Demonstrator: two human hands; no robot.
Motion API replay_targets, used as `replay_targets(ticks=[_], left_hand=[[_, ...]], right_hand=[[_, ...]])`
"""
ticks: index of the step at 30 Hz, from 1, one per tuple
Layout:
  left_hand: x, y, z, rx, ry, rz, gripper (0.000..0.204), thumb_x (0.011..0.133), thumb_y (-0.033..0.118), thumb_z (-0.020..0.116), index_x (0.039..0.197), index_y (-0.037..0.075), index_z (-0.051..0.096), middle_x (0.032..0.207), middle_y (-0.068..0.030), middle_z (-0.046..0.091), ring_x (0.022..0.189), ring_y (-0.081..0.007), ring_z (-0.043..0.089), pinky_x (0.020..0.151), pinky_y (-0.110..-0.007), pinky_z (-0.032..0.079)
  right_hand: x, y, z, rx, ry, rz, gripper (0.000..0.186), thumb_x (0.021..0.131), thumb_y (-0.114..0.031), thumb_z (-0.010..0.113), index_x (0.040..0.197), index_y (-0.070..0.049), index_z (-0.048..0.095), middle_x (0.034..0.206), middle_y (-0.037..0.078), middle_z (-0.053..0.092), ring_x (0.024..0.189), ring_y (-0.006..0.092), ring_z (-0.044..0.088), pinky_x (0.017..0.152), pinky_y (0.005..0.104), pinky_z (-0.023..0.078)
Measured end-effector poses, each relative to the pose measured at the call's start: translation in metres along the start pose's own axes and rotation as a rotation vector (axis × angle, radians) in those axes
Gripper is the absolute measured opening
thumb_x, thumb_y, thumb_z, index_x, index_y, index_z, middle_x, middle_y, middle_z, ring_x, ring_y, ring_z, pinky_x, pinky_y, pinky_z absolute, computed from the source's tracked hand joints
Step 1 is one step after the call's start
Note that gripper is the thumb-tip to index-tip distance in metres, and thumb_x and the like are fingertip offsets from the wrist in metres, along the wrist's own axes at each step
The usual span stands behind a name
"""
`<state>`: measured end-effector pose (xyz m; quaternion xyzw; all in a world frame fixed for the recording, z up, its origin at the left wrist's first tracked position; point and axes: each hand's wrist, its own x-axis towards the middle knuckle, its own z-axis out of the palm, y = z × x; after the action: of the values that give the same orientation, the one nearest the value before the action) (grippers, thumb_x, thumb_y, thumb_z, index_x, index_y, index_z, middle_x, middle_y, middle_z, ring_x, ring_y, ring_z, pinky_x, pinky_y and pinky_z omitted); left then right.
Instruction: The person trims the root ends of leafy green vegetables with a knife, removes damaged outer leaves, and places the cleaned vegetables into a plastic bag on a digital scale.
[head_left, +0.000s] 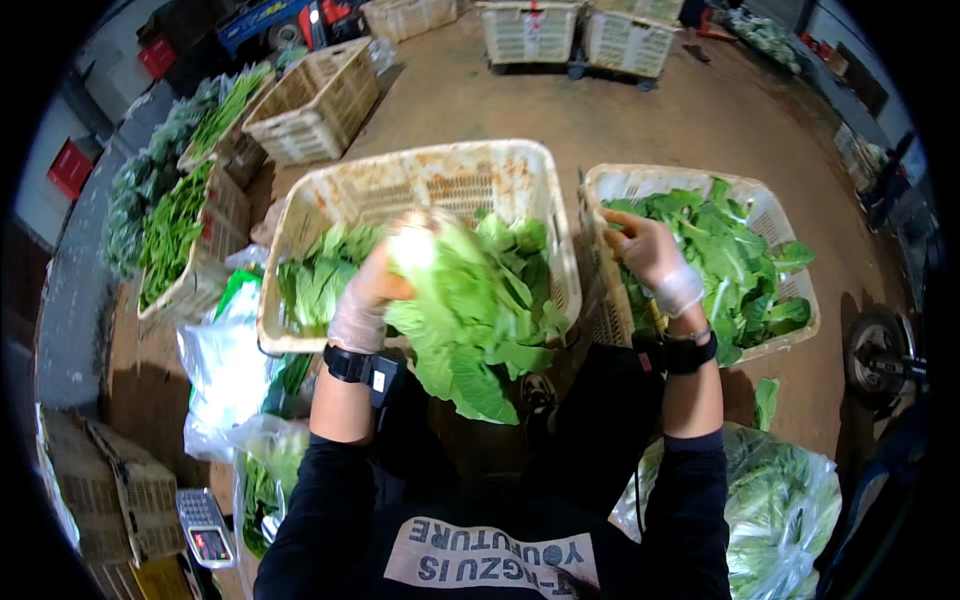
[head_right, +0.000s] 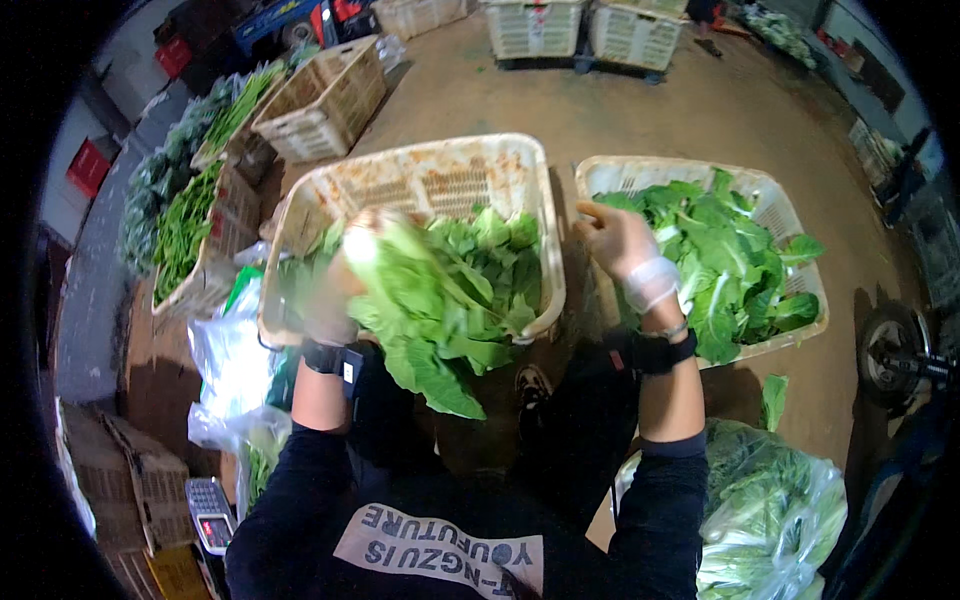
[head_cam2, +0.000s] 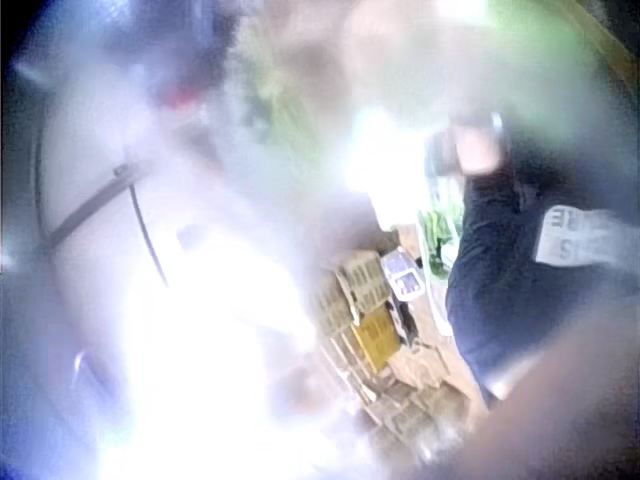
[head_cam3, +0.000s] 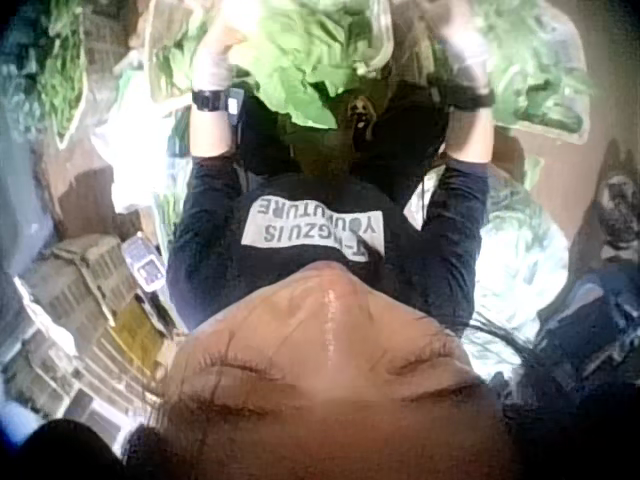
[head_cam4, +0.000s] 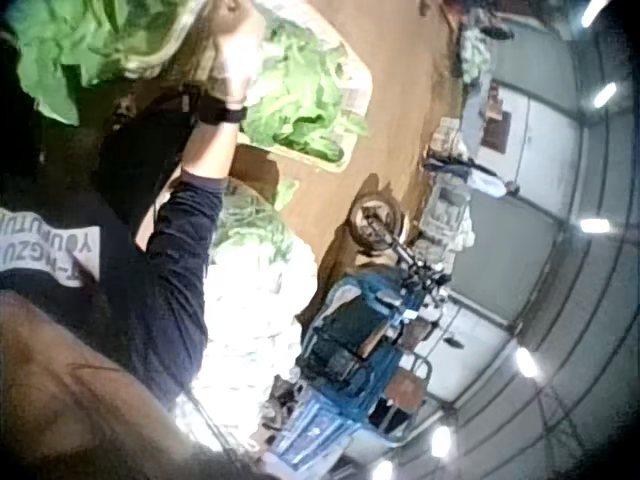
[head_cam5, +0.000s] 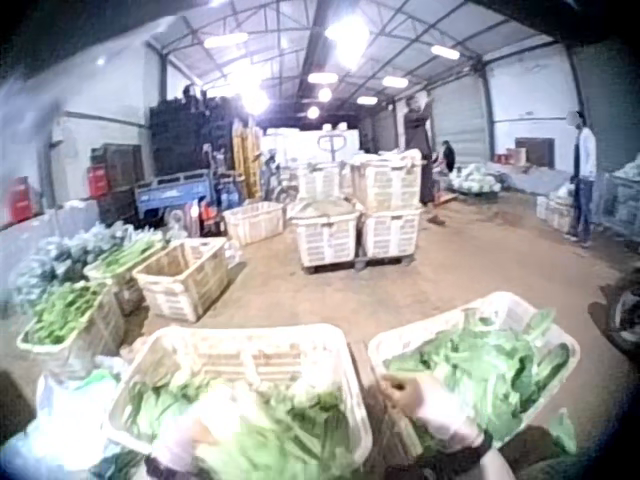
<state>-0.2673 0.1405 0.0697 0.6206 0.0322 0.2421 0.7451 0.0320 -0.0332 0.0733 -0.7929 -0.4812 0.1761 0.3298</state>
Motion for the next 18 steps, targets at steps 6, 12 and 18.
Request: replay_targets(ticks=[6, 12, 18], left_hand=[[-0.094, 0.001, -0.027, -0.206, 0.398, 0.296, 0.067, 0.083, 0.053, 0.05, 0.13, 0.008, 0.036, 0.123, -0.0136, 0.046, 0.109, -0.0258, 0.048, 0.092, -0.042, 0.043], [-0.153, 0.008, -0.068, -0.138, 0.83, 0.2, 0.092, 0.063, 0.052, 0.072, 0.128, -0.002, 0.035, 0.122, -0.0141, 0.047, 0.098, -0.0208, 0.056, 0.081, -0.035, 0.05], [-0.162, 0.016, -0.104, -0.263, 0.604, 0.313, 0.095, 0.06, 0.06, 0.07, 0.127, 0.0, 0.037, 0.124, -0.0187, 0.045, 0.106, -0.0235, 0.051, 0.086, -0.035, 0.048]], right_hand=[[0.103, -0.028, 0.106, 0.233, -0.47, 0.094, 0.026, 0.086, -0.019, 0.052, 0.101, -0.001, 0.063, 0.083, 0.006, 0.065, 0.068, 0.0102, 0.057, 0.061, 0.0236, 0.047], [0.193, -0.001, 0.29, -0.475, -0.58, 0.04, 0.048, 0.087, -0.043, 0.04, 0.1, -0.003, 0.063, 0.098, 0.018, 0.062, 0.084, 0.0317, 0.06, 0.076, 0.0392, 0.046], [0.175, 0.029, 0.378, -0.303, -0.738, 0.244, 0.068, 0.082, -0.059, 0.042, 0.111, 0.001, 0.057, 0.111, 0.02, 0.058, 0.09, 0.0291, 0.061, 0.076, 0.0409, 0.046]])
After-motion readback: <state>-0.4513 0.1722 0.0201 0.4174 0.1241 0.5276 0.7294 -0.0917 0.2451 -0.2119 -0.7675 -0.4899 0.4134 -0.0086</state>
